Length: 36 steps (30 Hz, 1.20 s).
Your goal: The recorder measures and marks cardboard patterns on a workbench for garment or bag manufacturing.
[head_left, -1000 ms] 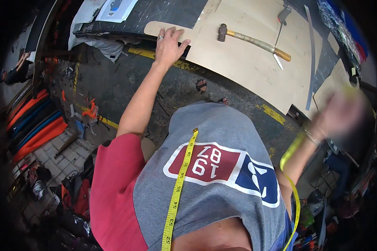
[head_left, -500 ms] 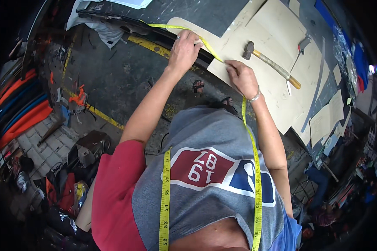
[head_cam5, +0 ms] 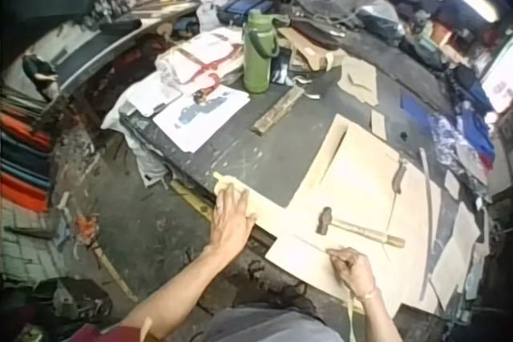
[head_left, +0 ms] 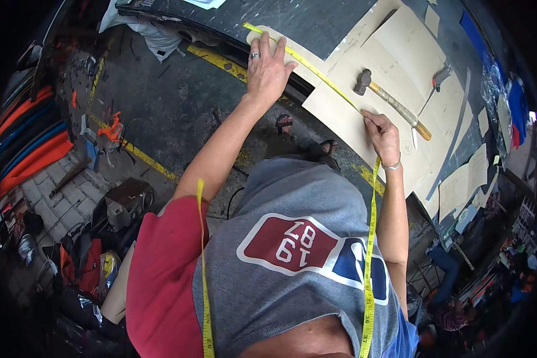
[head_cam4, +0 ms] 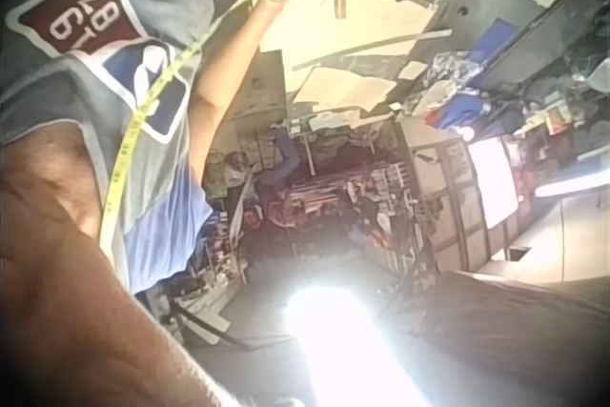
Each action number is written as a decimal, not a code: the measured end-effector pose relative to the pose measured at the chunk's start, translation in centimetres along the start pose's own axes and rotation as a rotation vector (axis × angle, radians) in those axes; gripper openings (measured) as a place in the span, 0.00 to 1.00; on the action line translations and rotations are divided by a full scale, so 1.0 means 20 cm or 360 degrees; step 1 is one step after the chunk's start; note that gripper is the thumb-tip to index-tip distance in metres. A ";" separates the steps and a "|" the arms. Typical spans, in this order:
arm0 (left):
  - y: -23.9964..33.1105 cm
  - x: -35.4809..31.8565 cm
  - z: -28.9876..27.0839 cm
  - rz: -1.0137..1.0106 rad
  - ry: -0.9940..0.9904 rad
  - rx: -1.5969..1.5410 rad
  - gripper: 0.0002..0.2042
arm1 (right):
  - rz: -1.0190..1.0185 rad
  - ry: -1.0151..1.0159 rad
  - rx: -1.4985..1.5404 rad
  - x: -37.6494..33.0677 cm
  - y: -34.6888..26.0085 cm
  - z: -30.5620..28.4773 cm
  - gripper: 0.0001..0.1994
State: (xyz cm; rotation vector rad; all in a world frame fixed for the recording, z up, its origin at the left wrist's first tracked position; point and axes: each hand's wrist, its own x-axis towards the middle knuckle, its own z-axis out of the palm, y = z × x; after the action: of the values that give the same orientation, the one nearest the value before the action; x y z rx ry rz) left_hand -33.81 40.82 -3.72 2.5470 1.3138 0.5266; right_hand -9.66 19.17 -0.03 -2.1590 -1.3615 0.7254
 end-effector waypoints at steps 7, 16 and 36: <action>-0.01 0.00 0.02 0.0005 -0.0003 -0.0025 0.32 | 0.0043 0.0063 -0.0001 -0.03 0.09 -0.03 0.12; -0.04 0.00 0.04 -0.0084 -0.0104 -0.0066 0.35 | 0.0132 0.0110 -0.0044 -0.03 0.12 -0.03 0.12; -0.07 -0.01 0.09 -0.0051 0.0000 -0.0082 0.42 | 0.0386 0.0143 -0.0159 -0.07 0.13 -0.02 0.12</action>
State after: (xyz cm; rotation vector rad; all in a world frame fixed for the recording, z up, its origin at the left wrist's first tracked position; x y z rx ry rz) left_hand -34.33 41.36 -5.89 2.4801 1.3217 0.5465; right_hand -8.20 16.79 -1.11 -2.4338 -1.1242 0.6510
